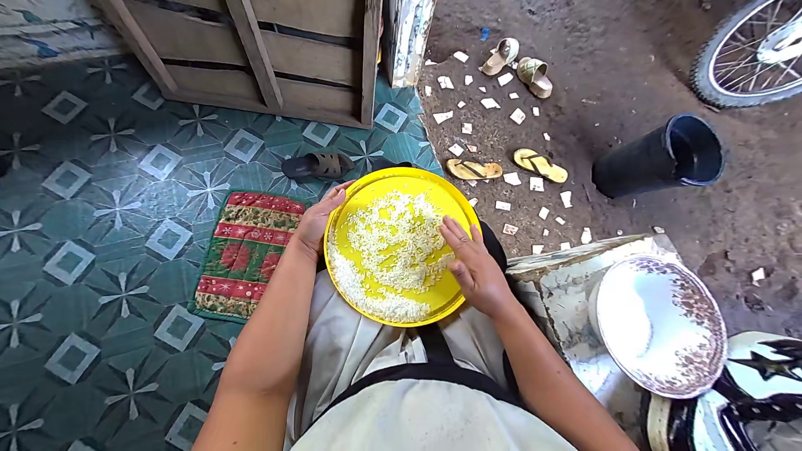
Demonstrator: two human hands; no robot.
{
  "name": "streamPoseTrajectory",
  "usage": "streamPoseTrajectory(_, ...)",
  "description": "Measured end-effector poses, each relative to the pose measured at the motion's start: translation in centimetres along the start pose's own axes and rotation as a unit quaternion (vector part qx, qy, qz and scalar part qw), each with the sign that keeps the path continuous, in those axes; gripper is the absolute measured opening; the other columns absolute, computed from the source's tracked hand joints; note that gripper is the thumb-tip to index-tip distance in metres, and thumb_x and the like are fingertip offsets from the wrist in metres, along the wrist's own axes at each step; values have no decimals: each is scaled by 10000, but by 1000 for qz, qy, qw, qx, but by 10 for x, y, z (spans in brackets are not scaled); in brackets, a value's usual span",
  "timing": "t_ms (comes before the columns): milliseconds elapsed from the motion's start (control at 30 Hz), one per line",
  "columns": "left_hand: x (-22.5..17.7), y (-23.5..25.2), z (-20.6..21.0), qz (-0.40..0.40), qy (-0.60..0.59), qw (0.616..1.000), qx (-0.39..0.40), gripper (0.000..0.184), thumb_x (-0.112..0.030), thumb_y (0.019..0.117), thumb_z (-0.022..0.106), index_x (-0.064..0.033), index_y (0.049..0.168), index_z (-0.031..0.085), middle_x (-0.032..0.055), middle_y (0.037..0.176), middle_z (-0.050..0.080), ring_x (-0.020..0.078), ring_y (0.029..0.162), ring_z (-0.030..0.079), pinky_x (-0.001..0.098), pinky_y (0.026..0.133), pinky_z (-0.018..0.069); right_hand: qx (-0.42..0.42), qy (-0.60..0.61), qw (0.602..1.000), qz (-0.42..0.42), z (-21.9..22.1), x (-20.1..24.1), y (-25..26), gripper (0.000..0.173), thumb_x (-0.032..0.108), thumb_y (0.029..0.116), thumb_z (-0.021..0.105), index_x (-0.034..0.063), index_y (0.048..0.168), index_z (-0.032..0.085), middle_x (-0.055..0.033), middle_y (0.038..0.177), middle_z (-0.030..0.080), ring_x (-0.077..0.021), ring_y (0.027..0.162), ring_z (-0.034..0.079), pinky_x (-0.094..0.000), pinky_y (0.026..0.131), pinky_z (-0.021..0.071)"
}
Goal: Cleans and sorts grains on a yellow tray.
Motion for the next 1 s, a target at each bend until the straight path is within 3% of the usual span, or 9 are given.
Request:
streamPoseTrajectory(133,0,0,0,-3,-6,1000,0,433,-257,1102,254,-137,1488,409,65,1280,652,129,1111,666,308,920,575,5,-70,997,33,9,-6,3,678,538,1070,358,39,1509,488,-149,1594,433,-288,1512,357,-579,1253,204)
streamPoseTrajectory(300,1,-1,-1,-6,0,1000,-4,424,-261,1102,271,-143,1477,427,68,1271,655,133,1103,668,309,909,577,38,-207,977,21,29,-3,3,757,640,1044,295,88,1525,485,-117,1614,413,-315,1522,332,-628,1234,185)
streamPoseTrajectory(867,-1,-5,1,-30,25,998,-39,395,-258,1113,275,-158,1436,479,61,1179,691,132,1008,697,305,841,595,19,-209,976,57,23,-5,2,741,593,1055,343,3,1456,542,-179,1560,471,-344,1477,410,-572,1226,271)
streamPoseTrajectory(1000,-3,-6,0,-7,19,999,-41,395,-252,1114,279,-133,1437,472,59,1187,691,123,1029,691,302,866,588,27,-190,980,52,21,-8,5,737,590,1055,343,1,1444,556,-179,1560,471,-350,1477,408,-571,1226,274)
Point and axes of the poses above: each hand's wrist, its own y-axis towards the middle knuckle, its own z-axis out of the palm, x = y × z, the point moved 10 cm from there along y, towards the middle knuckle
